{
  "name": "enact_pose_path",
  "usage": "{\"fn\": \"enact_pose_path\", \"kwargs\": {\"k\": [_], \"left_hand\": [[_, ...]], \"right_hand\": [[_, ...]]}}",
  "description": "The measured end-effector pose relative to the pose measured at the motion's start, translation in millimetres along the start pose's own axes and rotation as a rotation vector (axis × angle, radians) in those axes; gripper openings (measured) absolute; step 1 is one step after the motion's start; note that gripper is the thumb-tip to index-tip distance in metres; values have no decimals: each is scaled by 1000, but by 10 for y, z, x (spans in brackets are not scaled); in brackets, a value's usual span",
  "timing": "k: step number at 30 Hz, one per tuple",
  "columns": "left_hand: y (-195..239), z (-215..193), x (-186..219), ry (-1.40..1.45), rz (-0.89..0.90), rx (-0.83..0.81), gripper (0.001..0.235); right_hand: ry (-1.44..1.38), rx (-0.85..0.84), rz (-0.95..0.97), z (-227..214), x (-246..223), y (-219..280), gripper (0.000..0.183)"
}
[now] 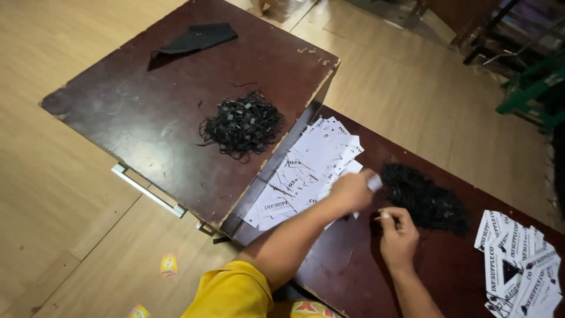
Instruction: The person sits at a table and repeatedly picks up small white paper tags and black wire bundles. They attach the tags to the wires by hand and place the finished items into a growing pile on the right side of the table.
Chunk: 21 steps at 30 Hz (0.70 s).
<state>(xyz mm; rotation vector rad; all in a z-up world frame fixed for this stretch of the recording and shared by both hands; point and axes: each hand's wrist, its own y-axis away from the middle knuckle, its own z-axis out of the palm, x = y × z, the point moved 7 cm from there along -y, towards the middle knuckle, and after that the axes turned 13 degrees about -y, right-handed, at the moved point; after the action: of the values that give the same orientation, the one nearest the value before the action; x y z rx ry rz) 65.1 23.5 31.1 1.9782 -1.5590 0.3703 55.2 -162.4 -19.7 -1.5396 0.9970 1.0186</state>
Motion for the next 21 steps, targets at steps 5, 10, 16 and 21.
{"fn": "enact_pose_path", "kwargs": {"k": [5,10,16,21], "left_hand": [[238,103,272,-1,155,-69,56],[4,420,164,103,211,-55,44],[-258,580,-31,874,234,147,37],[-280,410,-224,964,11,135,40]], "right_hand": [[-7,52,21,-92,-36,12,8],[46,63,-3,-196,294,-45,9],[-89,113,68,-140,37,5,12],[-86,56,30,-86,-55,-20,10]]}}
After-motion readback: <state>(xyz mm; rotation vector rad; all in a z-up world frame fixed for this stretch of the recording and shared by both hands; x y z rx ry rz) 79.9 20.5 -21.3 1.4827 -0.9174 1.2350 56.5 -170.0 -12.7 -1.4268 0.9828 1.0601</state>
